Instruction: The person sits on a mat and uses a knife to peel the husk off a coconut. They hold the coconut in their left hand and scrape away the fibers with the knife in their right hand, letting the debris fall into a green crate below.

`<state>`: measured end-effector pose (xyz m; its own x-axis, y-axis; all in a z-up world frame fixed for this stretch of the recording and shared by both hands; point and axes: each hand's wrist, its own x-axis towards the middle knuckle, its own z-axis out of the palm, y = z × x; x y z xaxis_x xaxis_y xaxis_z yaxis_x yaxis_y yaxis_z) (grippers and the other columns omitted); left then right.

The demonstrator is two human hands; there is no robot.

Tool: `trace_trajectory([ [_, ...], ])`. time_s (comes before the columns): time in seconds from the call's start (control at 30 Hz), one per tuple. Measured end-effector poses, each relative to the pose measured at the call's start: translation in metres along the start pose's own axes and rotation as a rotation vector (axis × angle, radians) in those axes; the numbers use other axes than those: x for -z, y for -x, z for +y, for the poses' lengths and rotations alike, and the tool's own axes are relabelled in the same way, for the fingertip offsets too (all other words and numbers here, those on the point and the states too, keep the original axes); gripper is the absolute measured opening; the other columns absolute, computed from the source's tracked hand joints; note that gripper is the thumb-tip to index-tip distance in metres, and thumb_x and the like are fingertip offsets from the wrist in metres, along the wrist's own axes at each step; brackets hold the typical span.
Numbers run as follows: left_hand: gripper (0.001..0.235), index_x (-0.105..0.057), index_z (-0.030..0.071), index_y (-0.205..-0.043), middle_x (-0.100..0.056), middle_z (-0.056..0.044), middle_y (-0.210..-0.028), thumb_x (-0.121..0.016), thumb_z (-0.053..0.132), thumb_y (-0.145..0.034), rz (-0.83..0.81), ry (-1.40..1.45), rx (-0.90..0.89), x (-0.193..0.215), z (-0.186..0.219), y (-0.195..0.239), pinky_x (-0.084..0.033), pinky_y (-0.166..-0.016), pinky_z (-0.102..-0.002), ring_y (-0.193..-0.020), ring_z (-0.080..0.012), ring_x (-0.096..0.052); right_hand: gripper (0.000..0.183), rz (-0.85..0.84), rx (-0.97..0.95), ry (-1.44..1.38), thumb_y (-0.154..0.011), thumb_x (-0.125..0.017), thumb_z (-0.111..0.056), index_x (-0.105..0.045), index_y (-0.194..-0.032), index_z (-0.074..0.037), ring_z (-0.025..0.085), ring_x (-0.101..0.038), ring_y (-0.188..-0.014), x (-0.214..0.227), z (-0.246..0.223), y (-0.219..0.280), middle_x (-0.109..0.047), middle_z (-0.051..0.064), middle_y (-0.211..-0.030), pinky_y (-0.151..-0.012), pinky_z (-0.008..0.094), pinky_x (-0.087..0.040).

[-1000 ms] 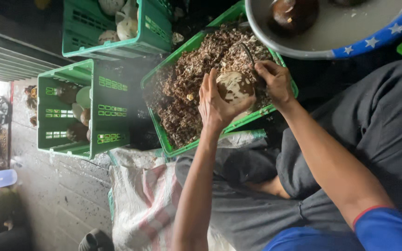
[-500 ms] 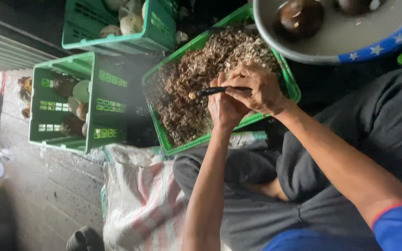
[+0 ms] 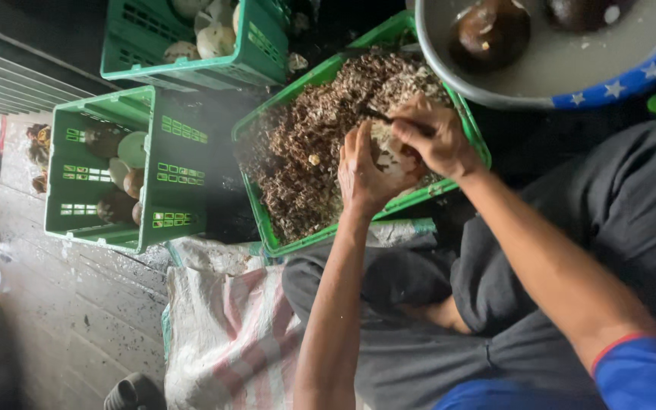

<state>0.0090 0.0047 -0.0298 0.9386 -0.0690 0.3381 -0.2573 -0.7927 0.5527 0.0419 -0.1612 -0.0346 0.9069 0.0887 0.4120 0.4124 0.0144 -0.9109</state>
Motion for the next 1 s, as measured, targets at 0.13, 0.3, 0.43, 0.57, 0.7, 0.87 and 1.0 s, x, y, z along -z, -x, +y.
trace_trajectory([
  [0.13, 0.120, -0.049, 0.011, -0.139, -0.056, -0.017, -0.126, -0.093, 0.055, -0.037, -0.003, -0.011, -0.015, 0.007, 0.007, -0.005, -0.056, -0.088, -0.057, -0.104, -0.0450, -0.065, 0.012, 0.040, -0.061, -0.017, -0.100, -0.073, -0.012, -0.076, -0.109, -0.004, 0.028, -0.066, -0.101, 0.007, 0.034, -0.008, -0.068, 0.016, -0.098, -0.092, 0.040, -0.048],
  [0.3, 0.121, -0.047, 0.015, -0.141, -0.054, -0.012, -0.132, -0.096, 0.048, -0.035, -0.077, -0.041, 0.081, 0.007, 0.007, -0.008, -0.055, -0.095, -0.055, -0.112, -0.0420, -0.062, 0.010, 0.087, -0.035, 0.017, -0.099, -0.073, -0.009, -0.075, -0.108, -0.004, 0.030, -0.067, -0.098, -0.001, 0.019, -0.002, -0.068, 0.015, -0.099, -0.092, 0.042, -0.049],
  [0.43, 0.118, -0.049, 0.014, -0.139, -0.053, -0.014, -0.133, -0.094, 0.053, -0.037, -0.112, -0.046, 0.127, 0.006, 0.010, 0.001, -0.055, -0.094, -0.055, -0.114, -0.0427, -0.062, 0.011, 0.052, -0.111, -0.018, -0.097, -0.076, -0.015, -0.077, -0.104, -0.007, 0.021, -0.069, -0.090, 0.001, 0.011, 0.000, -0.071, 0.010, -0.093, -0.088, 0.037, -0.051],
  [0.57, 0.118, -0.047, 0.014, -0.140, -0.054, -0.014, -0.129, -0.092, 0.053, -0.038, -0.061, -0.050, 0.106, 0.008, 0.014, 0.002, -0.055, -0.093, -0.056, -0.112, -0.0433, -0.062, 0.010, 0.078, -0.028, -0.020, -0.096, -0.077, -0.007, -0.076, -0.104, -0.001, 0.026, -0.068, -0.096, 0.003, 0.051, 0.001, -0.070, 0.016, -0.095, -0.090, 0.040, -0.051],
  [0.7, 0.121, -0.048, 0.011, -0.138, -0.054, -0.014, -0.124, -0.091, 0.059, -0.036, 0.003, -0.089, 0.141, -0.003, 0.019, 0.005, -0.056, -0.091, -0.054, -0.109, -0.0427, -0.063, 0.005, 0.104, -0.016, -0.058, -0.096, -0.074, -0.006, -0.075, -0.099, -0.002, 0.026, -0.069, -0.095, -0.003, -0.004, 0.014, -0.071, 0.013, -0.096, -0.090, 0.040, -0.051],
  [0.87, 0.119, -0.045, 0.009, -0.140, -0.051, -0.015, -0.118, -0.089, 0.053, -0.038, 0.090, -0.120, 0.175, -0.019, 0.018, 0.002, -0.056, -0.087, -0.056, -0.108, -0.0435, -0.063, 0.009, 0.039, 0.127, 0.103, -0.097, -0.078, -0.011, -0.074, -0.099, -0.003, 0.032, -0.068, -0.097, 0.011, -0.012, -0.005, -0.070, 0.014, -0.097, -0.090, 0.042, -0.051],
  [1.0, 0.119, -0.042, 0.007, -0.143, -0.050, -0.017, -0.116, -0.085, 0.051, -0.041, 0.123, -0.136, 0.222, -0.021, 0.021, 0.010, -0.057, -0.084, -0.057, -0.102, -0.0461, -0.062, 0.018, 0.043, 0.165, 0.299, -0.093, -0.085, -0.015, -0.073, -0.100, -0.003, 0.037, -0.066, -0.097, 0.000, -0.021, 0.004, -0.068, 0.019, -0.094, -0.088, 0.046, -0.051],
])
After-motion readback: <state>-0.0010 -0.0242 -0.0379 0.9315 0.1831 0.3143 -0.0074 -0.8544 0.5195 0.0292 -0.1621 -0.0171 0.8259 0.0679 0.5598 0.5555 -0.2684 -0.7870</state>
